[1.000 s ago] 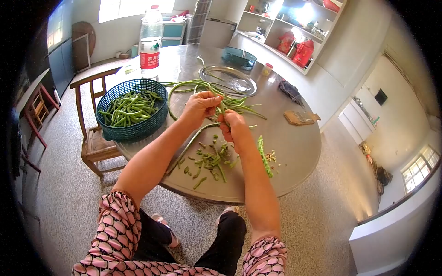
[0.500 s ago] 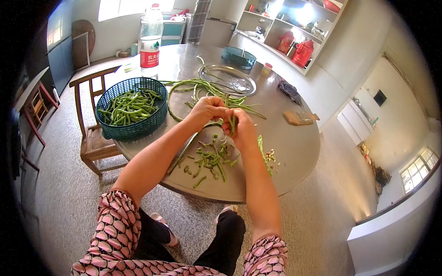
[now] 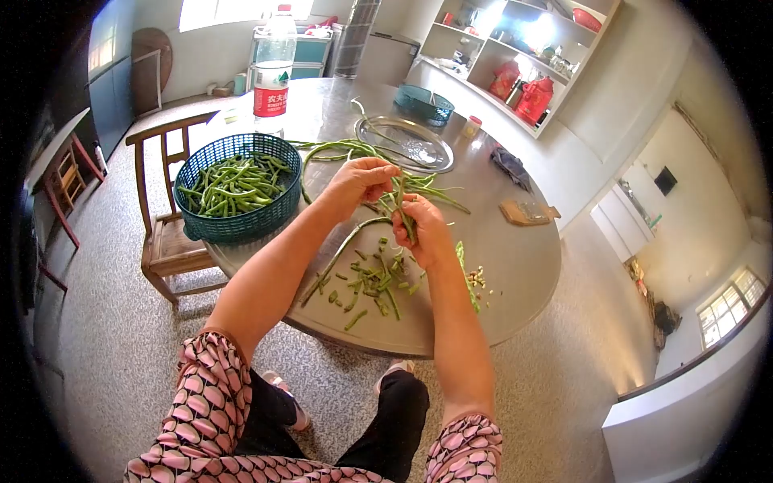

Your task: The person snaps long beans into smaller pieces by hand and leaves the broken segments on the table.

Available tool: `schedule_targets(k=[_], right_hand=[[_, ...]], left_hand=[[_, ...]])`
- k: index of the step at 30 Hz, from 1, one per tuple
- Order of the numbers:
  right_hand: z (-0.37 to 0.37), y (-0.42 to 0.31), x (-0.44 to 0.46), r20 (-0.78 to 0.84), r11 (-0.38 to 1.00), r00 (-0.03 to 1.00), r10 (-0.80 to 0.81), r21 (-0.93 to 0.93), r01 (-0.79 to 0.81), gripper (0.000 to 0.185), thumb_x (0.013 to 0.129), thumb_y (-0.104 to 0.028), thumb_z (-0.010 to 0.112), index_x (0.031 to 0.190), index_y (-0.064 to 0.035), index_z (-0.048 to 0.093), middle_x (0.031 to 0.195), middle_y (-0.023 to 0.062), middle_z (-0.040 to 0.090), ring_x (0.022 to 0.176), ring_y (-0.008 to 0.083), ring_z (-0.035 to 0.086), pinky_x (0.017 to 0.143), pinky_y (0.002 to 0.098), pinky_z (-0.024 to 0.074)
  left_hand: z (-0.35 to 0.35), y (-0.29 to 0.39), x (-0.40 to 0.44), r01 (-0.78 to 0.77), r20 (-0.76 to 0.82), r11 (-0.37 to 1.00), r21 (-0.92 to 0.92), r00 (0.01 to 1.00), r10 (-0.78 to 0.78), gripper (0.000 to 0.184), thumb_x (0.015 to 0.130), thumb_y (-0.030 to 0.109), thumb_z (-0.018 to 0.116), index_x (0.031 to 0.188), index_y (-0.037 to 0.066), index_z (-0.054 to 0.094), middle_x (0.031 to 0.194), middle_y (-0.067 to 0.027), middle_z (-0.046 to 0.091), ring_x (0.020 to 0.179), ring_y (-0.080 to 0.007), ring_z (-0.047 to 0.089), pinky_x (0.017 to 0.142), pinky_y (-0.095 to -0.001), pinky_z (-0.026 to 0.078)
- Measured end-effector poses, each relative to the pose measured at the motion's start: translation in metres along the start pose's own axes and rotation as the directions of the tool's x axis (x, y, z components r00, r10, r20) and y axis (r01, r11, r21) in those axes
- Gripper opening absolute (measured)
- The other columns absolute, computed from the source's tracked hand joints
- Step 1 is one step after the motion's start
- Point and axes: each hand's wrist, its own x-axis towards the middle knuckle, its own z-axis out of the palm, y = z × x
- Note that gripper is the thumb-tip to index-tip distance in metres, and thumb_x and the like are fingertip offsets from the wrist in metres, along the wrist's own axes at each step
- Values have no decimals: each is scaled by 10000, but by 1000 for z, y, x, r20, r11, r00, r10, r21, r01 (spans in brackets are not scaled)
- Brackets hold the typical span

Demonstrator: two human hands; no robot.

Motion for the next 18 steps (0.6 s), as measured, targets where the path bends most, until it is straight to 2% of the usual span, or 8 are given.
schedule_targets(k=[4, 7, 9, 10, 13, 15, 16, 18], right_hand=[[-5, 2, 3, 77, 1000, 997, -11, -3, 12, 176, 794, -120, 413, 955, -51, 434, 621, 22, 428, 439, 69, 337, 364, 188, 255], [-5, 1, 4, 125, 999, 992, 9, -42, -3, 148, 775, -118, 396, 900, -58, 451, 613, 11, 415, 430, 64, 310, 359, 192, 235], [-3, -2, 1, 127, 986, 992, 0, -163, 21, 123, 776, -137, 392, 839, -64, 470, 601, -3, 393, 424, 60, 284, 357, 190, 215], [-3, -2, 1, 126, 986, 992, -1, -162, 22, 123, 776, -137, 392, 839, -64, 470, 601, -3, 393, 424, 60, 284, 357, 190, 215], [-4, 1, 1, 23, 991, 998, -54, -121, 57, 122, 782, -149, 395, 801, -64, 481, 586, -8, 374, 421, 58, 277, 357, 189, 205], [-7, 4, 3, -33, 997, 996, -77, 29, 78, 120, 789, -159, 403, 799, -64, 476, 574, -11, 364, 419, 60, 276, 357, 194, 202], [-6, 5, 3, -38, 996, 996, -78, 28, 79, 120, 789, -159, 403, 799, -64, 476, 574, -11, 364, 419, 60, 276, 357, 194, 202], [-5, 7, 4, 15, 979, 999, -47, 201, 43, 114, 795, -162, 407, 785, -69, 471, 565, -11, 356, 411, 65, 273, 354, 204, 206]], left_hand=[[5, -4, 0, 38, 19, 988, 149, 999, -41, 130, 765, 155, 628, 823, 42, 605, 636, -3, 555, 500, -51, 414, 459, -181, 311], [5, -3, -2, 4, 44, 968, 252, 999, -16, 88, 739, 123, 647, 761, 46, 609, 639, -3, 571, 512, -56, 432, 469, -185, 320], [5, -3, -2, -40, 66, 972, 232, 998, 25, 86, 730, 117, 652, 751, 46, 606, 638, -1, 571, 513, -55, 435, 467, -186, 321], [6, -3, -2, -85, 84, 974, 211, 994, 68, 86, 722, 110, 657, 741, 46, 604, 636, 1, 571, 513, -53, 438, 465, -188, 321], [9, -6, -1, -158, 99, 971, 178, 985, 142, 76, 701, 75, 666, 720, 49, 597, 629, 10, 563, 514, -45, 440, 463, -191, 327], [16, -5, -4, -189, 97, 958, 217, 980, 172, 75, 693, 57, 666, 712, 48, 594, 628, 16, 558, 518, -40, 438, 465, -188, 332], [19, -4, -6, -221, 96, 941, 257, 974, 203, 78, 685, 39, 665, 705, 48, 590, 627, 22, 553, 522, -35, 436, 468, -186, 336], [18, -6, -3, -242, 116, 937, 250, 969, 219, 86, 678, 22, 665, 697, 42, 584, 631, 24, 551, 536, -37, 443, 479, -183, 347]])
